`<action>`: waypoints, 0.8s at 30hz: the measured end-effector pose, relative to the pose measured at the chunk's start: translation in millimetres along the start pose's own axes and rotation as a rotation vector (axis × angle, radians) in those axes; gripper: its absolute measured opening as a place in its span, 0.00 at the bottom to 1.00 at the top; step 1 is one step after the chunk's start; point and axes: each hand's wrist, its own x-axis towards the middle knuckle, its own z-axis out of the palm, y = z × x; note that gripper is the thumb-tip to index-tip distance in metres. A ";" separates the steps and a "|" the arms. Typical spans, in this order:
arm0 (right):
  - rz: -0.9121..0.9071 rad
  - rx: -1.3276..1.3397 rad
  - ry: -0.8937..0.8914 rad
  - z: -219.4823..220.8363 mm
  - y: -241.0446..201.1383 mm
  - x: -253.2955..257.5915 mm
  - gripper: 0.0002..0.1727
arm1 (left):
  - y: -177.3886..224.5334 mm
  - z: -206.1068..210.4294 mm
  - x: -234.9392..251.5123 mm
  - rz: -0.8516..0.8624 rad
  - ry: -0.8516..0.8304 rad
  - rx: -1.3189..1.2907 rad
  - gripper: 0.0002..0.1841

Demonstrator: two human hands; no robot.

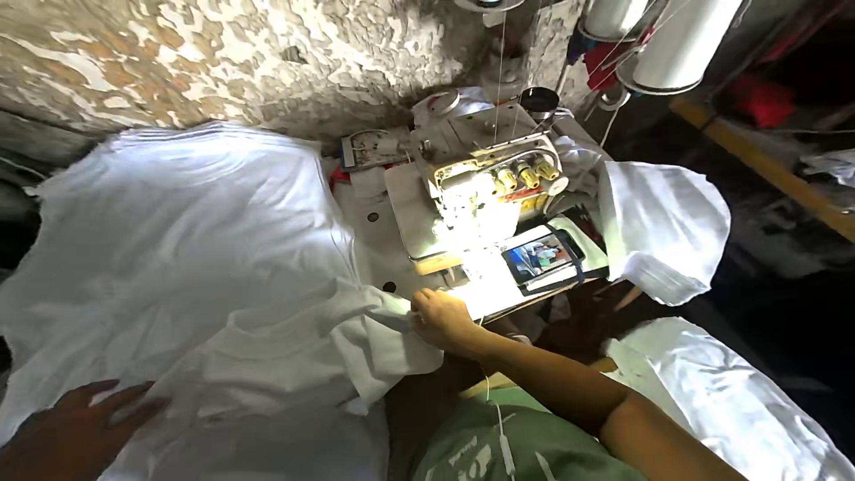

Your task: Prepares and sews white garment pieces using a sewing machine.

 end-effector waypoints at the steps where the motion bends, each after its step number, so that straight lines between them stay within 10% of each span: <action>1: 0.003 0.041 0.010 -3.0 0.1 0.2 0.15 | 3.4 -0.2 -6.1 0.057 0.052 0.003 0.17; 8: -0.196 0.608 0.098 -16.2 2.2 -21.6 0.10 | 13.8 12.9 -10.0 -0.002 0.009 -0.020 0.22; 13: -0.227 0.290 0.124 -26.3 1.8 -39.5 0.10 | 38.7 9.5 -10.1 -0.052 -0.066 0.043 0.19; 21: -0.090 0.046 -0.037 -21.1 12.5 -34.0 0.16 | -11.2 -5.5 -20.9 0.158 0.393 -0.011 0.19; 24: -0.110 -0.056 0.016 -16.8 9.7 -26.4 0.12 | 26.5 -56.7 -61.3 0.092 0.516 -0.197 0.20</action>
